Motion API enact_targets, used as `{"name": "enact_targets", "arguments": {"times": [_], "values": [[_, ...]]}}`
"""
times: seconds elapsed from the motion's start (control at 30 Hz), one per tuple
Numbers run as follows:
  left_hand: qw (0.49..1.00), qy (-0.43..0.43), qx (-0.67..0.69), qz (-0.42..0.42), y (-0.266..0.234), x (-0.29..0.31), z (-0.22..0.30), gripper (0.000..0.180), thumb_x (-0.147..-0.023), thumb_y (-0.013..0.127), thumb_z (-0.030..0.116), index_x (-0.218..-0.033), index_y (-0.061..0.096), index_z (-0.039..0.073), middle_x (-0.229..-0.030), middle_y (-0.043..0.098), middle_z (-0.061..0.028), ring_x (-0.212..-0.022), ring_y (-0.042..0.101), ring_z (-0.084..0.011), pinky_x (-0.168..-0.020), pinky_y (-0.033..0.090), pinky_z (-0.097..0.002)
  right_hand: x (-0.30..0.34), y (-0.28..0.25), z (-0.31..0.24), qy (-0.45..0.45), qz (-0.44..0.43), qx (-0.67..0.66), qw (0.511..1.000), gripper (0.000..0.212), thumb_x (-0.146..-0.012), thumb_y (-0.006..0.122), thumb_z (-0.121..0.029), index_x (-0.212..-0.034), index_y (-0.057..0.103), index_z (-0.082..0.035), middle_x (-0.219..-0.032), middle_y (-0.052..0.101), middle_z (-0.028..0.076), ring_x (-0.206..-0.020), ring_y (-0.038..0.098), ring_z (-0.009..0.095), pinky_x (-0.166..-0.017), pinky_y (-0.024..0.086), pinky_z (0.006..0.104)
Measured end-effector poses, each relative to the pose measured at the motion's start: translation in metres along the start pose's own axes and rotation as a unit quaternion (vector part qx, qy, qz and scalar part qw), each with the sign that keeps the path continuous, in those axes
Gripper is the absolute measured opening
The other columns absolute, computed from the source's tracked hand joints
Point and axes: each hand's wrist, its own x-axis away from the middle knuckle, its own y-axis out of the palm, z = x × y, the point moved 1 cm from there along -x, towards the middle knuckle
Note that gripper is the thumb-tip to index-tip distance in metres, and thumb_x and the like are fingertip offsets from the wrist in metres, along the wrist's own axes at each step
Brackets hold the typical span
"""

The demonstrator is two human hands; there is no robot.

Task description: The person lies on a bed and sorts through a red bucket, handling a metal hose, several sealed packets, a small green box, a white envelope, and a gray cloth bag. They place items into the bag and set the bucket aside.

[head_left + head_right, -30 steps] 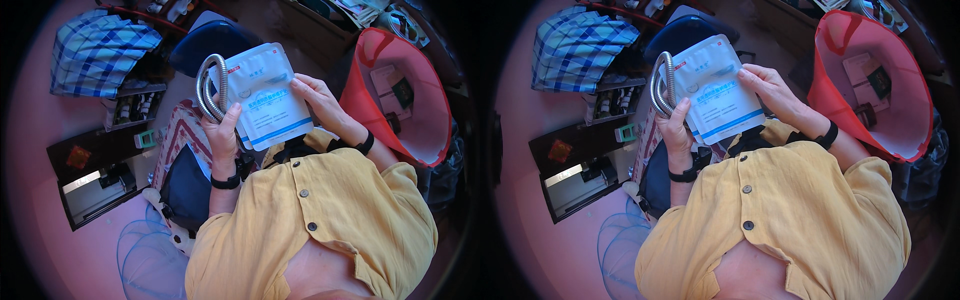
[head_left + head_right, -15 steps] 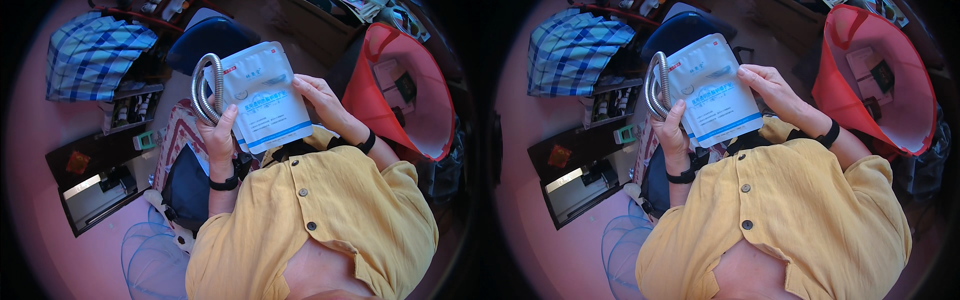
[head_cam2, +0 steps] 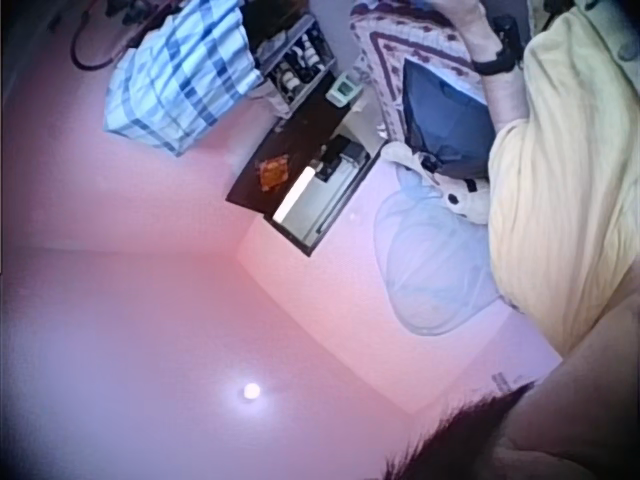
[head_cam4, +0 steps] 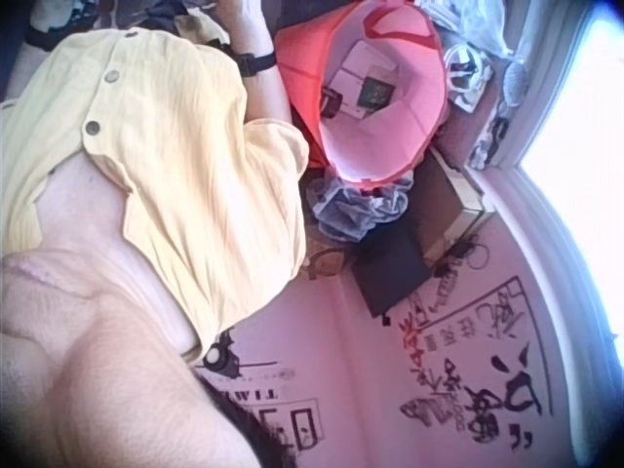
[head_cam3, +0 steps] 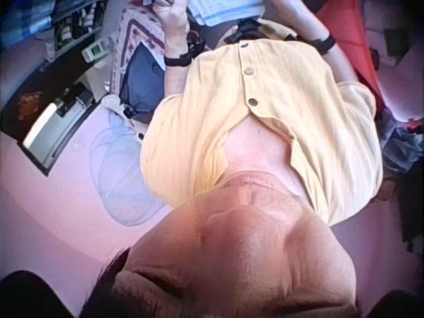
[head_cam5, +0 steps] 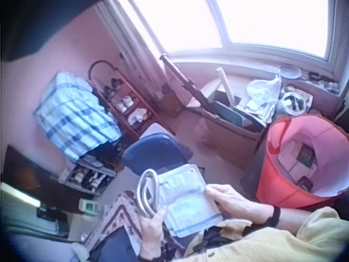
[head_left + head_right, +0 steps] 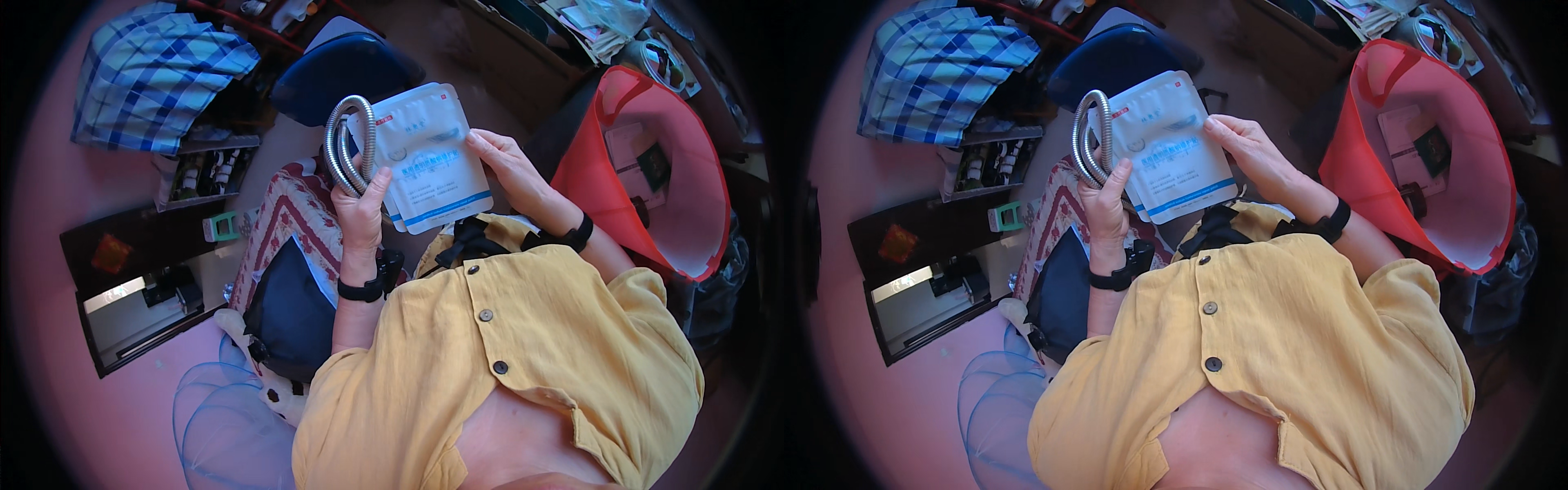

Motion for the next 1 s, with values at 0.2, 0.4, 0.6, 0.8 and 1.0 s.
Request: {"name": "enact_targets", "arguments": {"times": [0.2, 0.4, 0.6, 0.8, 1.0], "values": [[1.000, -0.018, -0.001, -0.006, 0.0035, -0.0033, 0.0014, 0.037, -0.087, 0.071, 0.003, -0.122, 0.061, -0.001, -0.107, 0.067, -0.0027, -0.093, 0.062, -0.0093, -0.086, 0.050, -0.0255, -0.0014, -0.0024, -0.0019, 0.000, -0.003, -0.001, 1.000, 0.048, -0.098, 0.050, -0.052, -0.118, 0.065, -0.011, -0.099, 0.068, 0.004, -0.093, 0.063, 0.012, -0.084, 0.049, 0.0304], [1.000, -0.018, 0.022, 0.003, 0.0076, -0.0045, 0.0039, 0.036, -0.086, 0.071, 0.003, -0.122, 0.062, -0.001, -0.103, 0.068, -0.0025, -0.091, 0.062, -0.0089, -0.086, 0.050, -0.0257, -0.0016, -0.0046, -0.0014, 0.001, 0.004, 0.004, 1.000, 0.049, -0.097, 0.051, -0.053, -0.118, 0.066, -0.012, -0.100, 0.068, 0.005, -0.093, 0.063, 0.013, -0.085, 0.049, 0.0313], [0.999, -0.029, 0.016, 0.003, 0.0064, -0.0060, 0.0073, 0.036, -0.087, 0.070, 0.002, -0.122, 0.062, -0.001, -0.105, 0.068, -0.0032, -0.092, 0.062, -0.0089, -0.087, 0.050, -0.0258, -0.0018, -0.0024, -0.0002, -0.007, 0.010, -0.001, 1.000, 0.049, -0.097, 0.051, -0.053, -0.118, 0.067, -0.012, -0.099, 0.068, 0.005, -0.093, 0.064, 0.014, -0.085, 0.049, 0.0324], [1.000, -0.021, 0.011, -0.002, 0.0071, -0.0068, 0.0091, 0.036, -0.087, 0.070, 0.003, -0.121, 0.062, -0.001, -0.103, 0.068, -0.0033, -0.091, 0.063, -0.0093, -0.086, 0.050, -0.0258, -0.0021, -0.0021, 0.0004, -0.008, 0.016, -0.005, 1.000, 0.049, -0.096, 0.052, -0.054, -0.117, 0.067, -0.012, -0.099, 0.069, 0.006, -0.093, 0.064, 0.014, -0.085, 0.049, 0.0325], [1.000, -0.014, 0.000, 0.001, 0.0093, -0.0082, 0.0070, 0.035, -0.087, 0.070, 0.004, -0.121, 0.062, -0.001, -0.103, 0.068, -0.0034, -0.090, 0.063, -0.0092, -0.085, 0.051, -0.0255, -0.0028, -0.0059, -0.0003, -0.006, 0.007, -0.006, 1.000, 0.049, -0.096, 0.052, -0.053, -0.118, 0.067, -0.012, -0.098, 0.069, 0.006, -0.093, 0.065, 0.014, -0.086, 0.050, 0.0325]]}}
